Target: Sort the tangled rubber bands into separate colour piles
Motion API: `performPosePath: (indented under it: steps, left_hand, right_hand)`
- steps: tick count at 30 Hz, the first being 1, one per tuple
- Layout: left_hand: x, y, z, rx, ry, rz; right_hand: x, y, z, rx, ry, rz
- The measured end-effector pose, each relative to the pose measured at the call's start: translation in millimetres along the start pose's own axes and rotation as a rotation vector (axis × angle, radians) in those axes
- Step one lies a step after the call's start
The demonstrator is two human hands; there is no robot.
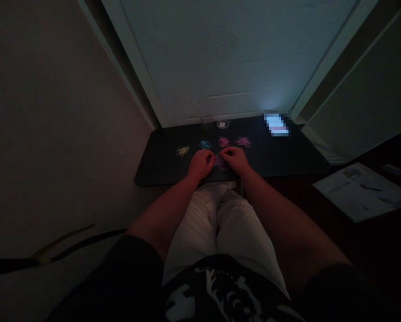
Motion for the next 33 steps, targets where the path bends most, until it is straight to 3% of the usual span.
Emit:
performPosePath:
  steps: [19, 33]
  left_hand:
    - [-0.9, -1.1, 1.8, 0.002, 0.025, 0.029]
    - [0.4, 0.1, 1.0, -0.01, 0.014, 0.021]
  right_hand:
    - [-1.5, -2.8, 0.9, -0.022, -0.027, -0.014]
    - [-5.6, -6.2, 2.7, -0.14, -0.164, -0.094]
Point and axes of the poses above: each hand's wrist, its own x-axis towards the middle knuckle, its own z-axis out of the palm, y = z × x, the point moved 1 cm from there along x, towards the middle knuckle, and after that the axes turned 6 degrees about x, right-handed, at the moved point
